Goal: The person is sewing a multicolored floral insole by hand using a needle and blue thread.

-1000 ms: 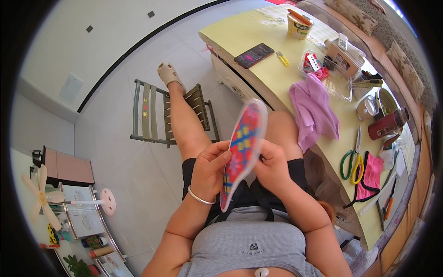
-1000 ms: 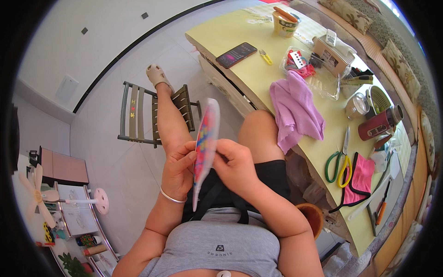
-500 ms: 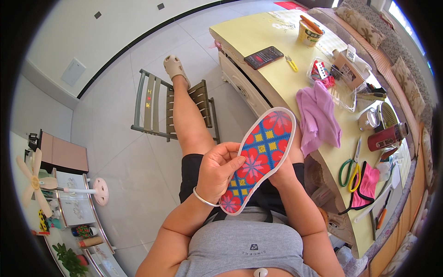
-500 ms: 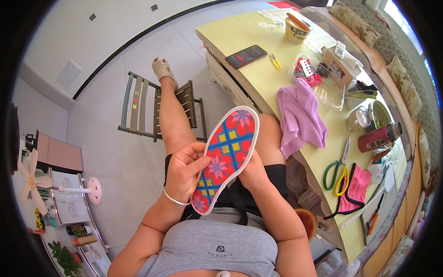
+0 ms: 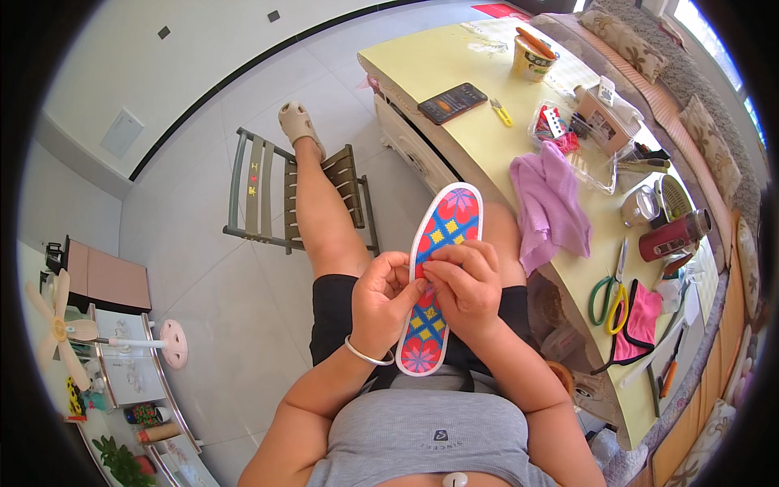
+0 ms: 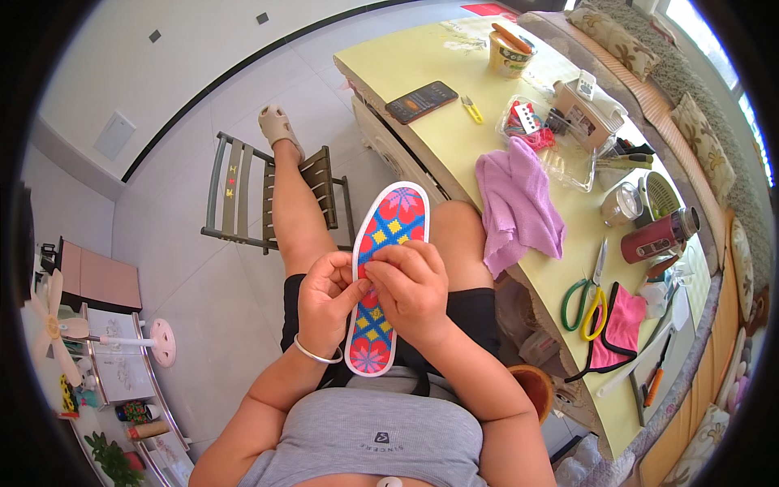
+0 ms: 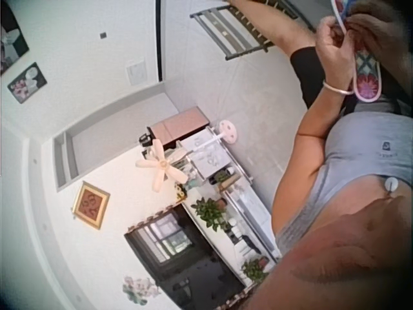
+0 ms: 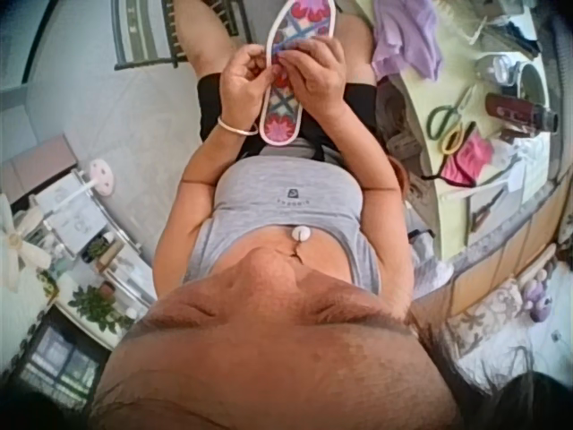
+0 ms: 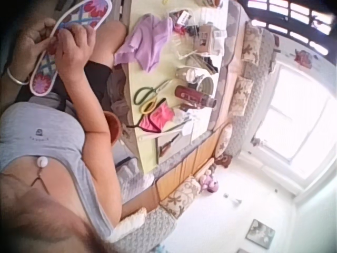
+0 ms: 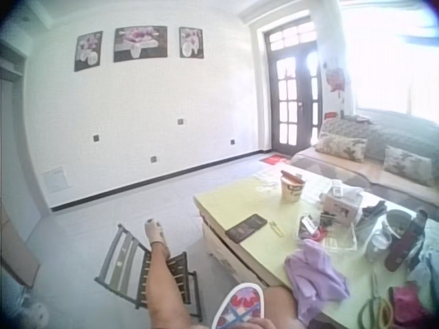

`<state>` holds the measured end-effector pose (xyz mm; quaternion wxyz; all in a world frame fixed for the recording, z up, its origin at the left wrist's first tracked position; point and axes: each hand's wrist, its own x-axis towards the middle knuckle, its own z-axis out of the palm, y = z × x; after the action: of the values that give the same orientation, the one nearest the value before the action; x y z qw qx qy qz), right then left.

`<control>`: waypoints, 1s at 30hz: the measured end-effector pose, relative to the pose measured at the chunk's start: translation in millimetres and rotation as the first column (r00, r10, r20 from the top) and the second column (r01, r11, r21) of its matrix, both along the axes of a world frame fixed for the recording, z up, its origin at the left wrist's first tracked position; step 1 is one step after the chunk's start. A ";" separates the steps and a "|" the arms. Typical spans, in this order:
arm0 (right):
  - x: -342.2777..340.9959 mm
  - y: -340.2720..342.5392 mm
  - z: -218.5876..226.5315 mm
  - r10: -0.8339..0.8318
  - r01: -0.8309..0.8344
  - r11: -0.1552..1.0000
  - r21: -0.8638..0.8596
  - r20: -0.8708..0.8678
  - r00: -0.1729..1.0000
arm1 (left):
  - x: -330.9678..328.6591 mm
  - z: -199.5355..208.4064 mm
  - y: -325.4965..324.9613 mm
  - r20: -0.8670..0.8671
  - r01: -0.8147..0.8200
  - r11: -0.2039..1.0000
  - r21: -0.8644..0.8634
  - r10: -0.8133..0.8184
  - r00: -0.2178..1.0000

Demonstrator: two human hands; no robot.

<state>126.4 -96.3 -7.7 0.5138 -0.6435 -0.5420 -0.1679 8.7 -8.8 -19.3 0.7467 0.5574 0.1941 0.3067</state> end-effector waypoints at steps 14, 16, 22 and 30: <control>129.5 -102.6 55.0 0.218 0.491 0.561 0.667 -0.691 0.689 | -7.1 -1.6 40.1 -0.089 -0.244 0.898 0.365 0.295 0.951; 89.8 -77.6 44.3 0.233 0.212 0.807 0.551 -0.628 0.743 | -2.2 1.4 27.2 -0.022 -0.239 0.948 0.213 0.249 0.968; 8.6 -18.0 28.0 0.026 -0.063 0.990 -0.130 -0.262 0.965 | -3.0 19.1 11.2 -0.038 -0.170 0.981 0.094 0.174 0.984; -3.5 -7.0 16.6 0.036 -0.053 0.990 -0.129 -0.131 0.991 | -7.7 24.6 8.8 -0.008 -0.114 0.991 0.075 0.115 0.993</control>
<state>122.9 -103.3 9.0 0.5076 -0.6733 -0.5319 -0.0783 1.0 0.0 5.4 0.7054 0.5747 0.2188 0.3526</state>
